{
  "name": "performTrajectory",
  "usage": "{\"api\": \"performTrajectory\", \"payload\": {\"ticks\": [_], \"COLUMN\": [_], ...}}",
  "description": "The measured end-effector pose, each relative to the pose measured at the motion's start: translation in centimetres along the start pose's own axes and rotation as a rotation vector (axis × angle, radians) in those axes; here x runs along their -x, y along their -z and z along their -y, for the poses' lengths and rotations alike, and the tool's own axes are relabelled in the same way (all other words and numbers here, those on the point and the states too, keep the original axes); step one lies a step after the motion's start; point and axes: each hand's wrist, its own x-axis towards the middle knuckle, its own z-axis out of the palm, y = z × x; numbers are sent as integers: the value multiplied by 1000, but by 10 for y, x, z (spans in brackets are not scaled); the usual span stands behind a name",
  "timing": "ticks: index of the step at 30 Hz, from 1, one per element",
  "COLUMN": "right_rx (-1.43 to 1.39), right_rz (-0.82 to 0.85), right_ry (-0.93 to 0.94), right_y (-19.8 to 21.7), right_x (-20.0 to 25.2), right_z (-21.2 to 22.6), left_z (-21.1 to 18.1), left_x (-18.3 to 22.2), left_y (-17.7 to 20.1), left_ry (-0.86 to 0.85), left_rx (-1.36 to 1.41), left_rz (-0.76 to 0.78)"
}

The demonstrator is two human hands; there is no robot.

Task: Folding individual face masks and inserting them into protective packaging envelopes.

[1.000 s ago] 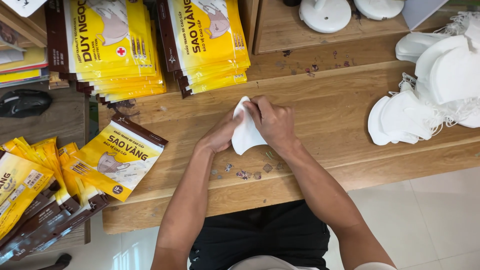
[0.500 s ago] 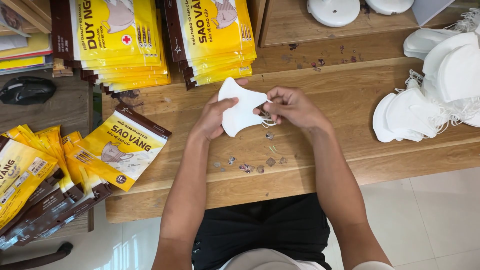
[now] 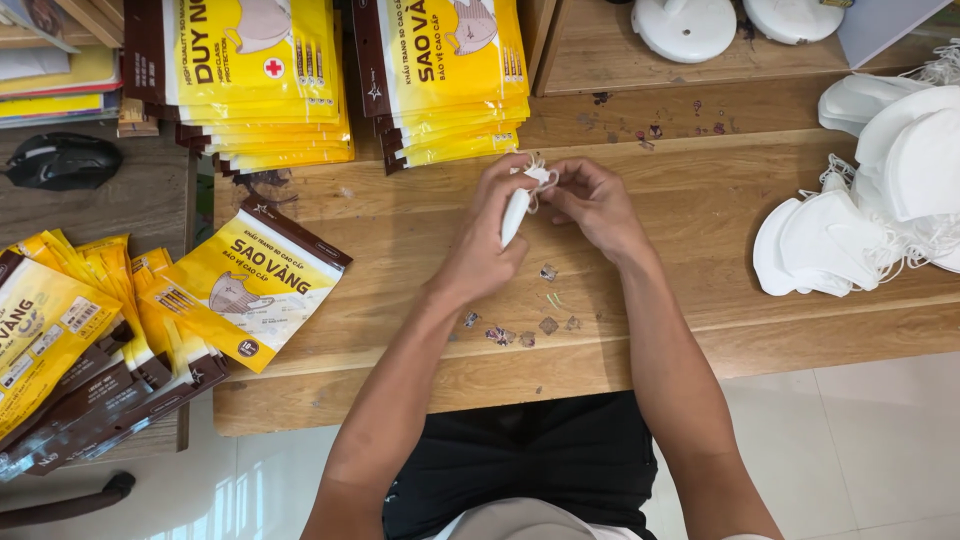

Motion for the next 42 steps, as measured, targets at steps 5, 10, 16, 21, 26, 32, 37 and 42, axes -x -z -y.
{"api": "performTrajectory", "payload": {"ticks": [5, 10, 16, 21, 26, 32, 37, 42], "right_rx": [54, 104, 71, 70, 121, 499, 1081, 1298], "right_rz": [-6, -61, -99, -132, -328, -458, -542, -411], "right_ry": [128, 203, 243, 300, 393, 437, 256, -110], "right_y": [0, 2, 0, 1, 16, 101, 194, 218], "right_x": [-1, -1, 1, 1, 4, 75, 140, 160], "right_z": [1, -3, 5, 5, -7, 29, 24, 35], "left_z": [11, 6, 5, -4, 22, -3, 10, 3], "left_x": [3, 1, 1, 0, -7, -21, -11, -11], "left_y": [-1, -1, 0, 0, -23, 4, 1, -4], "left_ry": [-67, -87, -82, -76, 251, 799, 744, 747], "left_rx": [-136, -159, -168, -124, 516, 902, 862, 764], "left_rz": [3, 5, 9, 6, -240, -351, -71, -36]}}
